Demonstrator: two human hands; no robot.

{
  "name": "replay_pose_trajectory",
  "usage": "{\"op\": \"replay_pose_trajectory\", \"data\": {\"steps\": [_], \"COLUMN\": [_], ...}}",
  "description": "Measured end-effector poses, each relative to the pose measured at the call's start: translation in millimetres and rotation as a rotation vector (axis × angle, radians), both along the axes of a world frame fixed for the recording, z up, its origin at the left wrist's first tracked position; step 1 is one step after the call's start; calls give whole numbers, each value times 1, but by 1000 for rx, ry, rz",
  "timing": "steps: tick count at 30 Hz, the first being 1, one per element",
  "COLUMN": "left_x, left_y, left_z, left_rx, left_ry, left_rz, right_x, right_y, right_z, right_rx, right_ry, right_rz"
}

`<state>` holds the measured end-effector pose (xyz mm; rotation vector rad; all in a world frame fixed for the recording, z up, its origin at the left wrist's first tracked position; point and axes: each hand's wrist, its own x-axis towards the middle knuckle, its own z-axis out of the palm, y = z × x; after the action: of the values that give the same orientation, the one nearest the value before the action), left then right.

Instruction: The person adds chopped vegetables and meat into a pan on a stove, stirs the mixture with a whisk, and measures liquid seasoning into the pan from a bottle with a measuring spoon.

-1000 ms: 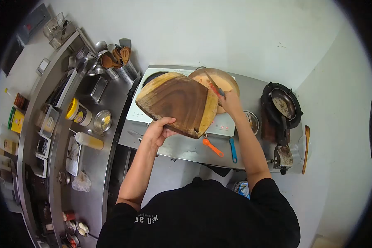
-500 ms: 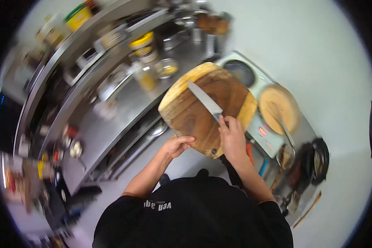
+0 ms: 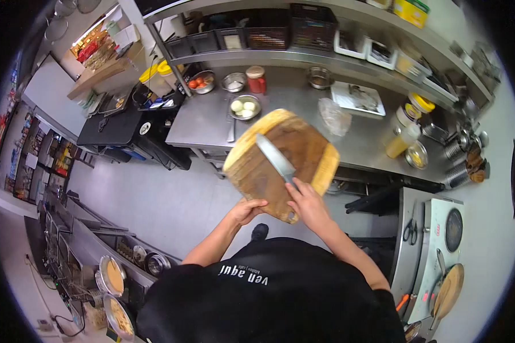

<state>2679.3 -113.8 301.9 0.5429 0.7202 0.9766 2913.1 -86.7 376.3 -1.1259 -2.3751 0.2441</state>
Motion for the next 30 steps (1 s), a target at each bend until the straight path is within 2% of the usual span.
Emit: {"op": "replay_pose_trajectory", "data": {"steps": [4,5,7,9,12,15,17,18,19,21,22,24,26,27,28,29,30], "left_x": [-120,-143,-193,-246,-287,-321,-315,-317,-317,-324,-330,-333,-339,-312,-278,-258,-239], "left_y": [1,5,15,30,53,82,101,112,122,144,158,176,195,195,189,192,192], "left_z": [-29,-36,-48,-80,-99,-145,-143,-145,-150,-173,-188,-203,-214,-197,-168,-170,-170], "left_rx": [-75,-84,-60,-90,-65,-121,-103,-78,-82,-115,-140,-244,-367,-368,-491,-482,-615], "left_ry": [9,-4,-36,-36,6,-96,-153,-159,-167,-139,-103,49,324,377,428,435,632], "left_rz": [320,323,475,519,604,594,626,651,656,643,627,653,564,707,815,782,905], "right_x": [-136,-166,-213,-239,-234,-186,-139,-116,-93,-35,-5,50,98,129,162,192,220], "right_y": [66,80,94,101,106,108,98,93,85,64,47,6,-45,-70,-99,-129,-162], "right_z": [-39,-48,-47,-36,-42,-68,-63,-61,-57,-45,-37,-21,-10,-11,-12,-7,-3], "right_rx": [-105,-139,-160,-123,-120,-88,-387,-195,-189,-575,-568,-537,-262,-123,32,-14,54], "right_ry": [-88,-84,-87,-56,-28,-59,47,140,136,244,254,156,232,202,125,101,-7], "right_rz": [321,380,397,385,304,122,-111,-199,-259,-572,-644,-882,-1085,-1145,-1172,-1297,-1459]}}
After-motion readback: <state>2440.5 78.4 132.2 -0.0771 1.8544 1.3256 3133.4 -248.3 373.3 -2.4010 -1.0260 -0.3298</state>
